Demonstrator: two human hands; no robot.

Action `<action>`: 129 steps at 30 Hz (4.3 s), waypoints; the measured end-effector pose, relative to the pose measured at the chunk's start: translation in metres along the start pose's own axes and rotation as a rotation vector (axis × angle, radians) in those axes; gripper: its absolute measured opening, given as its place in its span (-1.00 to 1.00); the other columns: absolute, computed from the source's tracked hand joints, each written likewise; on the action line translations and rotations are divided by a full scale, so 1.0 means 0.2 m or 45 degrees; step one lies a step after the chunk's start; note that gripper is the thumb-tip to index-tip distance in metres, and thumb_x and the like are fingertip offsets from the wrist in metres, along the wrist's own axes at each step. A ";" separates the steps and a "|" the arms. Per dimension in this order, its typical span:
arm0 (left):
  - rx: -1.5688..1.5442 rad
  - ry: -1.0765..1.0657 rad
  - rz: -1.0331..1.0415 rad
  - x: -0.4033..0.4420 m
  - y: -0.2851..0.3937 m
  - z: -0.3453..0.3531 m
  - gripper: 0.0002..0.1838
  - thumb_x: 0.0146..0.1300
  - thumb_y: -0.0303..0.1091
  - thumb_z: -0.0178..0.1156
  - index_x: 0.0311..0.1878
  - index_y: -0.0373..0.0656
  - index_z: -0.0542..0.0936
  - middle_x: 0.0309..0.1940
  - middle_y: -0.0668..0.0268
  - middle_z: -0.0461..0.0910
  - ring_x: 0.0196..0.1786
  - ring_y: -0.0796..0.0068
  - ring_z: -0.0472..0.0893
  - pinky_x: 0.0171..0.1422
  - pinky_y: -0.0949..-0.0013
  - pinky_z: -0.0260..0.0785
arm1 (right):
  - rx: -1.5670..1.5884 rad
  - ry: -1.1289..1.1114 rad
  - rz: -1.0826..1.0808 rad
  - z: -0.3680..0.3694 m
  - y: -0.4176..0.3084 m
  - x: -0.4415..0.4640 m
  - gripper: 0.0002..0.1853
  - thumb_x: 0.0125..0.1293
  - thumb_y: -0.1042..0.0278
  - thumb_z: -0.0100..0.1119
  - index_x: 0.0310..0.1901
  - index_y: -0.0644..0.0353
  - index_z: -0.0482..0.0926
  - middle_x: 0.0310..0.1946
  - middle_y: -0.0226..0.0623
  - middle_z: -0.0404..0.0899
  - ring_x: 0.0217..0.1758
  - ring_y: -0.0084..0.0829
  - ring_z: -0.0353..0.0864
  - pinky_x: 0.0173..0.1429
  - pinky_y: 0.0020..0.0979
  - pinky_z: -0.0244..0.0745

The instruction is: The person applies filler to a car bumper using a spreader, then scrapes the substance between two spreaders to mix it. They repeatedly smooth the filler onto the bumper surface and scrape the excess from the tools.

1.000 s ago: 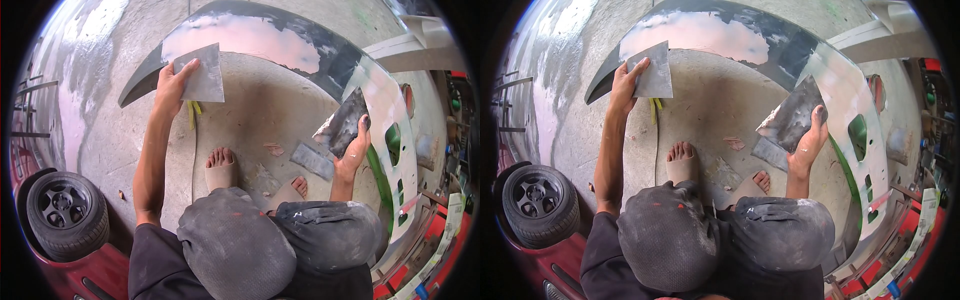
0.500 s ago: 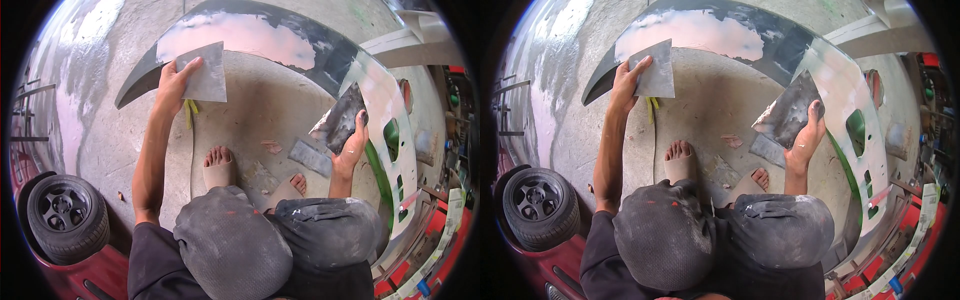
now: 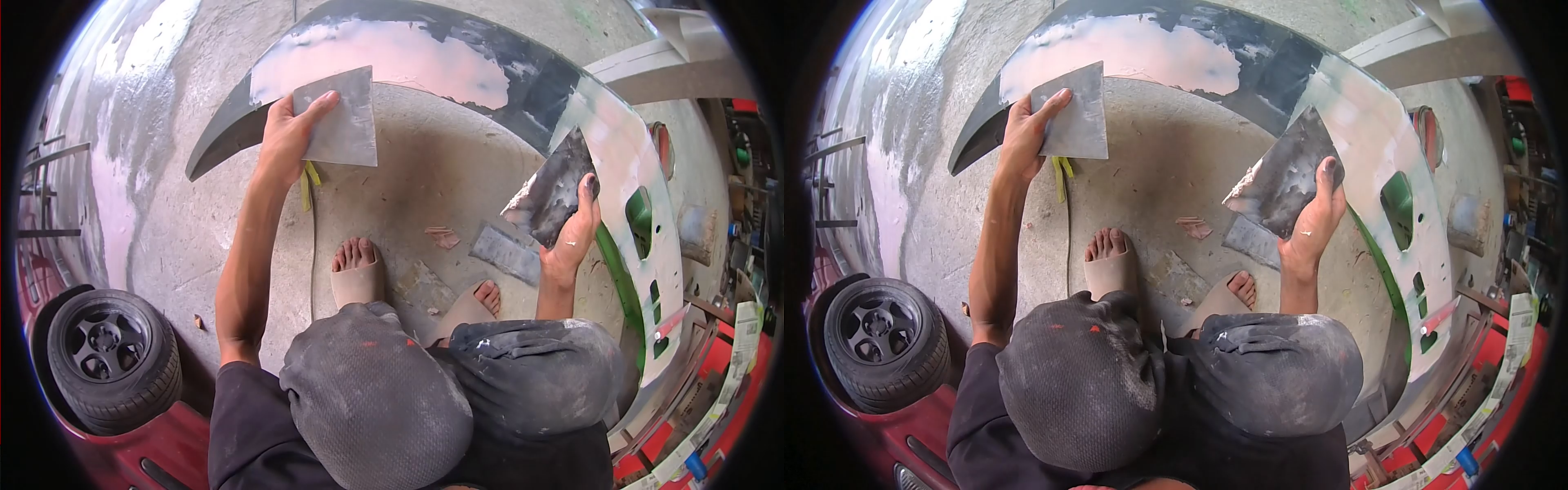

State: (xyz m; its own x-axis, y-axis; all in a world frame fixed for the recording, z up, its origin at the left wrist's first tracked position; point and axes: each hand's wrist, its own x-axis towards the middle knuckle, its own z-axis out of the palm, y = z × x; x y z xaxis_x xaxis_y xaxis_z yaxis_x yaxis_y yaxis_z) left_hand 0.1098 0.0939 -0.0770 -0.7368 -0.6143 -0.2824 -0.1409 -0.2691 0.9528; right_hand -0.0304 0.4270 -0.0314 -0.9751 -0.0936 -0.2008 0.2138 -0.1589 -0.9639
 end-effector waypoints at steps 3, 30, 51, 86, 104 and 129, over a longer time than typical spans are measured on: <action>0.016 -0.017 0.000 0.00 0.00 0.02 -0.56 0.31 -0.22 0.39 0.08 -0.36 0.56 -0.17 0.20 0.69 -0.23 0.51 0.71 -0.14 0.40 0.65 | 0.013 0.003 -0.001 0.01 0.00 0.00 -0.49 0.52 0.00 0.12 0.13 0.39 0.51 -0.01 -0.30 0.56 0.00 -0.46 0.57 0.12 -0.41 0.50; 0.200 0.023 0.069 0.01 0.03 0.20 -0.58 0.29 -0.26 0.39 0.04 -0.42 0.61 -0.20 0.13 0.72 -0.22 0.44 0.70 -0.11 0.33 0.60 | 0.034 0.001 0.002 0.04 -0.01 -0.02 -0.55 0.55 0.02 0.07 0.07 0.36 0.54 -0.09 -0.32 0.59 -0.10 -0.50 0.61 0.00 -0.44 0.54; 0.155 0.025 0.026 -0.02 0.07 0.27 -0.66 0.31 -0.34 0.37 -0.02 -0.44 0.63 -0.24 0.16 0.72 -0.30 0.48 0.68 -0.22 0.38 0.59 | 0.030 -0.028 -0.015 0.04 0.03 0.00 -0.56 0.54 0.02 0.09 0.05 0.33 0.56 -0.11 -0.35 0.60 -0.11 -0.53 0.59 0.01 -0.45 0.51; 0.139 -0.273 -0.030 -0.11 -0.02 0.47 -0.63 0.30 -0.23 0.39 -0.06 -0.40 0.65 -0.32 0.21 0.72 -0.36 0.54 0.67 -0.31 0.39 0.57 | 0.093 -0.039 -0.013 0.01 -0.02 -0.01 -0.54 0.54 0.02 0.08 0.13 0.33 0.51 -0.03 -0.31 0.59 -0.04 -0.45 0.62 0.06 -0.37 0.55; 0.041 -0.012 0.047 -0.05 0.03 0.32 -0.71 0.32 -0.38 0.36 -0.02 -0.41 0.63 -0.23 0.21 0.72 -0.30 0.53 0.70 -0.23 0.42 0.60 | 0.115 -0.006 0.033 0.03 -0.05 -0.02 -0.55 0.55 0.05 0.04 0.16 0.31 0.52 0.01 -0.32 0.59 0.03 -0.47 0.59 0.16 -0.38 0.49; 0.045 -0.110 -0.080 -0.06 0.01 0.36 -0.66 0.30 -0.34 0.36 0.01 -0.41 0.62 -0.25 0.13 0.73 -0.32 0.43 0.72 -0.27 0.34 0.64 | 0.105 -0.044 -0.017 0.07 -0.02 -0.02 -0.53 0.53 0.01 0.10 0.10 0.35 0.52 -0.06 -0.30 0.58 -0.05 -0.45 0.61 0.04 -0.38 0.56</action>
State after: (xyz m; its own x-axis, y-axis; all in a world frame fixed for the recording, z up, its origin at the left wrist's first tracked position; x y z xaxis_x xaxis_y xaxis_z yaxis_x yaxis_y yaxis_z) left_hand 0.0701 0.1533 -0.0633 -0.7799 -0.5302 -0.3326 -0.2106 -0.2781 0.9372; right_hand -0.0262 0.4143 -0.0252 -0.9757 -0.1248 -0.1802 0.2059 -0.2404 -0.9486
